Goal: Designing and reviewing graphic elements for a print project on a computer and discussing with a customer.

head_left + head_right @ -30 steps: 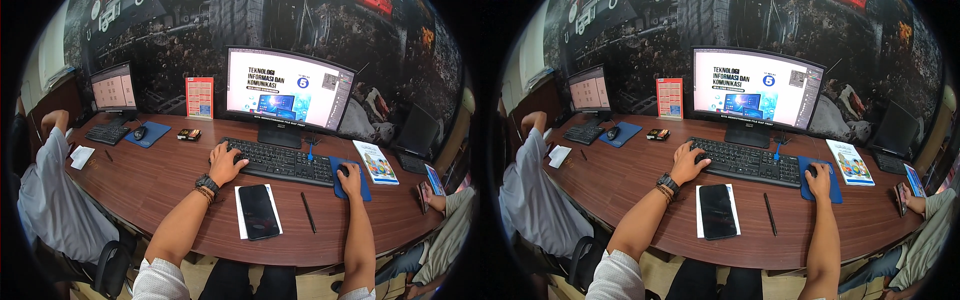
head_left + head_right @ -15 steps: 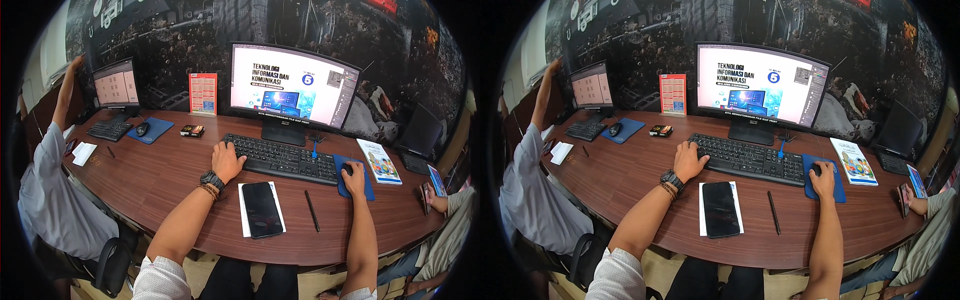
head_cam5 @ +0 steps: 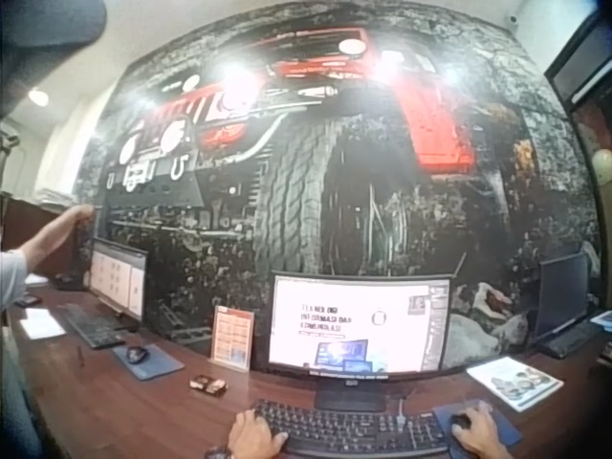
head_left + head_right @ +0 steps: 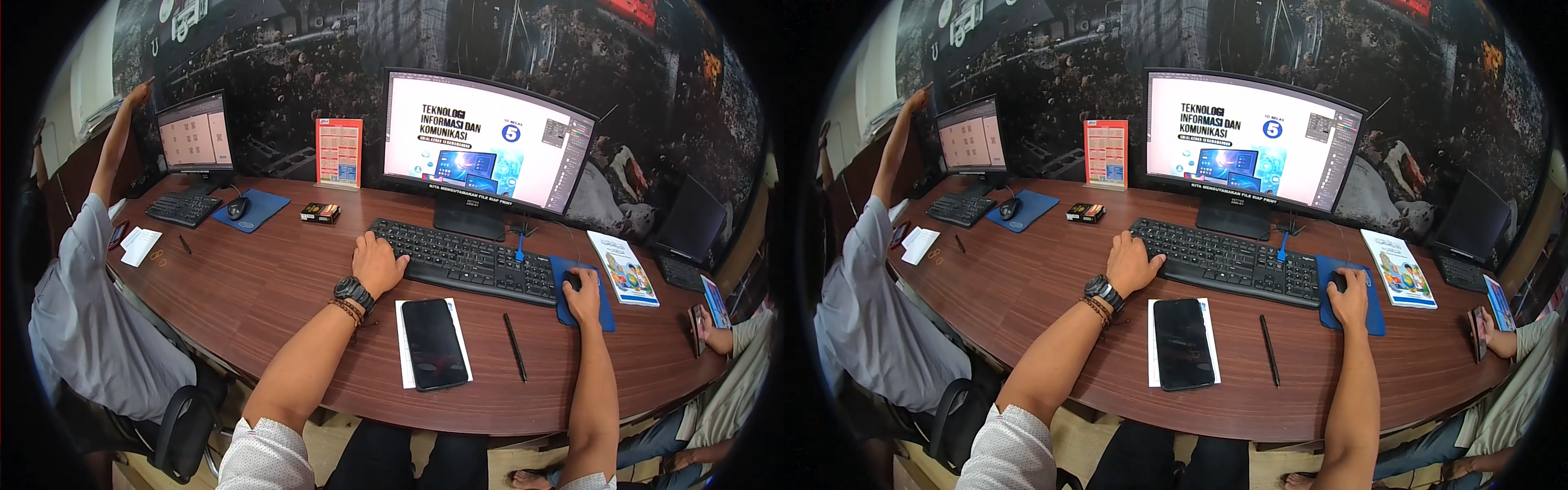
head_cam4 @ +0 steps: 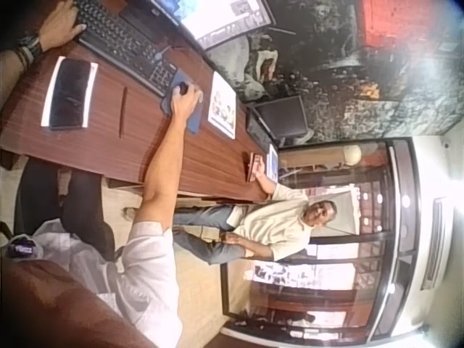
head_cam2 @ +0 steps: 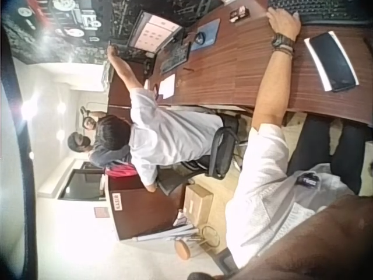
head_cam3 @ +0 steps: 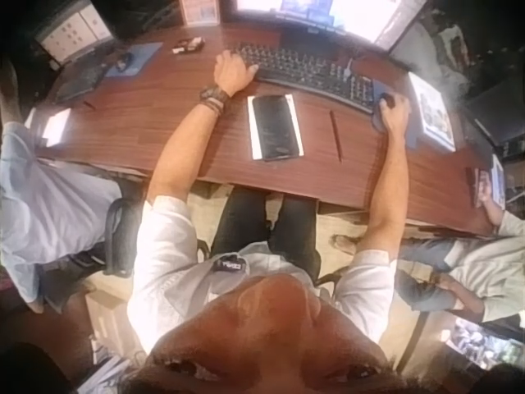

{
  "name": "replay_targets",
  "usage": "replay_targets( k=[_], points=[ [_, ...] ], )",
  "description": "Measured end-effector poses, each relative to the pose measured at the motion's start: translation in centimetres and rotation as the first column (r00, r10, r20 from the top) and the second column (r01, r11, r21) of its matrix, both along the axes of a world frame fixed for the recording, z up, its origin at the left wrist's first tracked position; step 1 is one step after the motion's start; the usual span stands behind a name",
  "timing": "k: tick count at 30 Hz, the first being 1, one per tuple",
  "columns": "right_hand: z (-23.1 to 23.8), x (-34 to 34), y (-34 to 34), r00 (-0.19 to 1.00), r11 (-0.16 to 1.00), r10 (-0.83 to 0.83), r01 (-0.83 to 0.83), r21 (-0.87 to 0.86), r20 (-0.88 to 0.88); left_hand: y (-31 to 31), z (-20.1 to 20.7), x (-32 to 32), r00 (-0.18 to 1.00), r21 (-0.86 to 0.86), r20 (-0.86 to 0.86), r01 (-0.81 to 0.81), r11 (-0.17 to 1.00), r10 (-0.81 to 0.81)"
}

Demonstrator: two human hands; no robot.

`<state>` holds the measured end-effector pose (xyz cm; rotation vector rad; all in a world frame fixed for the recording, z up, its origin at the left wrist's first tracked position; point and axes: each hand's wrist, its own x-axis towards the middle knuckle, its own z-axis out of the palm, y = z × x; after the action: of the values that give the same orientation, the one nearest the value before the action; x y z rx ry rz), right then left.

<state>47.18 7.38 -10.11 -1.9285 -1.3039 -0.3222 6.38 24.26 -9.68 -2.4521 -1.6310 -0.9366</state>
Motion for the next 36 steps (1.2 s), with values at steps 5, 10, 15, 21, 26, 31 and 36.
replay_targets(
  k=[5, 10, 15, 21, 26, 31, 36],
  points=[
    [0.0, 0.1, 0.0, 1.0, 1.0, 0.01, -0.01, -0.003, -0.006, 0.1, 0.0, 0.0, 1.0, -0.005, -0.003, 0.0, 1.0, 0.0],
    [0.1, -0.3, -0.1, 1.0, 1.0, -0.007, 0.007, -0.01, 0.009, 0.0, 0.0, -0.2, 1.0, -0.009, -0.005, 0.017, 1.0, -0.017],
    [0.1, -0.3, -0.1, 1.0, 0.999, -0.02, 0.02, -0.028, 0.003, 0.0, 0.0, -0.2, 1.0, -0.015, -0.004, 0.02, 1.0, -0.02],
    [0.2, -0.2, 0.0, 1.0, 0.999, -0.019, 0.019, -0.025, -0.014, 0.1, 0.0, -0.1, 1.0, -0.011, -0.002, 0.019, 1.0, -0.019],
    [0.2, -0.3, 0.1, 1.0, 1.0, -0.015, 0.016, -0.012, 0.006, 0.3, -0.2, -0.2, 1.0, -0.018, 0.003, 0.009, 1.0, -0.009],
    [0.2, -0.1, -0.2, 0.999, 0.999, -0.037, 0.038, -0.023, 0.002, 0.2, -0.5, 0.2, 0.998, -0.016, 0.063, -0.008, 1.0, 0.009],
    [0.3, -0.5, 0.0, 0.999, 0.999, -0.032, 0.033, -0.018, 0.005, 0.7, -1.1, -0.3, 0.996, -0.058, 0.086, -0.018, 0.998, 0.023]
  ],
)
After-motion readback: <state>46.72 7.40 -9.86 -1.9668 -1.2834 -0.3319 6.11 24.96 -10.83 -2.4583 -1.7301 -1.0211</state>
